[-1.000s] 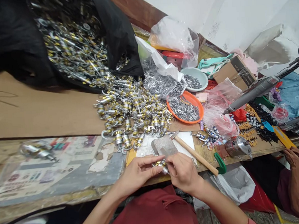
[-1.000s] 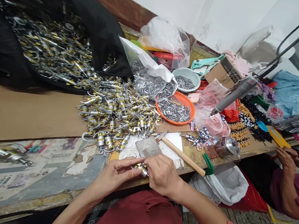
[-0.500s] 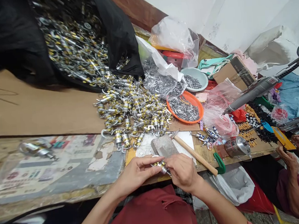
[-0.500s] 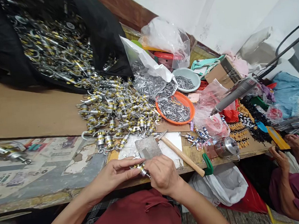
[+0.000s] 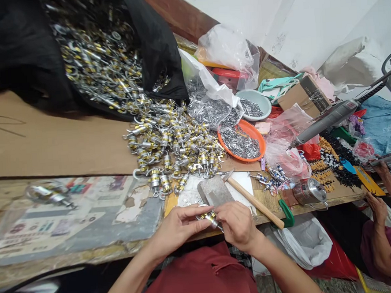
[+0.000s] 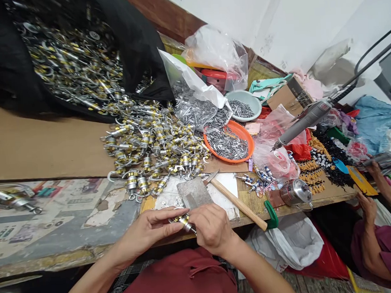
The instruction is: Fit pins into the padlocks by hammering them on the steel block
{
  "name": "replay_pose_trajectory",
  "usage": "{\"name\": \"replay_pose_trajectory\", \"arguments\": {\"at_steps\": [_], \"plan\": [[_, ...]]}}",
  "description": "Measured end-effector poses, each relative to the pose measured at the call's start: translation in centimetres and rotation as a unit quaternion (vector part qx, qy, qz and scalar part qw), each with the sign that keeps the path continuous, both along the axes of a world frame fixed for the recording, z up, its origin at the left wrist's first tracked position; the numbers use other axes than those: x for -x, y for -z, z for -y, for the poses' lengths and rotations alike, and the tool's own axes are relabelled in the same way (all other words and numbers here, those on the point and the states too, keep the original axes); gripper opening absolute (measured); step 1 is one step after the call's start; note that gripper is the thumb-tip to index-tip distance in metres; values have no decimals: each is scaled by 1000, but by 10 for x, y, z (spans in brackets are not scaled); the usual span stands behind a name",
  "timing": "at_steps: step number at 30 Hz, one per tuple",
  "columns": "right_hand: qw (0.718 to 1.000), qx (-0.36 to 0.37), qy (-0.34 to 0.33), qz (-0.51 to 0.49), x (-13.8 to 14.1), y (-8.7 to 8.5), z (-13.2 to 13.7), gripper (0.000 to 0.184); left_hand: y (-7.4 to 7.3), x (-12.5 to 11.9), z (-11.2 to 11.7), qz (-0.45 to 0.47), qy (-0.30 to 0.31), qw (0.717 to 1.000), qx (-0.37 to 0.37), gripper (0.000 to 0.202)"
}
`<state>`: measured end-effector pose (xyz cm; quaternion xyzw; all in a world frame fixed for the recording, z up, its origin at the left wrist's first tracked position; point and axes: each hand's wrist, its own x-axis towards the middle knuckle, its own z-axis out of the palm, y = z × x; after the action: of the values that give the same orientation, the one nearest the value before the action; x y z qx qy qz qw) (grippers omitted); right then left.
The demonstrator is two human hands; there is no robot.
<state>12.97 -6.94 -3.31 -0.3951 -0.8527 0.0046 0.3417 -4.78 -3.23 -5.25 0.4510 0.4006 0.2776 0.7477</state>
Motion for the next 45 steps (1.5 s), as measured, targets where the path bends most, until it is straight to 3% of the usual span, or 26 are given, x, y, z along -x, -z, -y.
{"name": "replay_pose_trajectory", "arguments": {"at_steps": [11, 20, 45], "plan": [[998, -11, 47, -42, 6, 18, 1, 21, 11, -1, 0, -56, 3, 990, -126, 33], [998, -17, 39, -40, 7, 12, 0, 22, 11, -2, 3, -107, -2, 978, -180, 33], [994, -29, 72, -76, 11, 20, 2, 21, 6, -1, 2, -35, -4, 995, -89, 32]]}}
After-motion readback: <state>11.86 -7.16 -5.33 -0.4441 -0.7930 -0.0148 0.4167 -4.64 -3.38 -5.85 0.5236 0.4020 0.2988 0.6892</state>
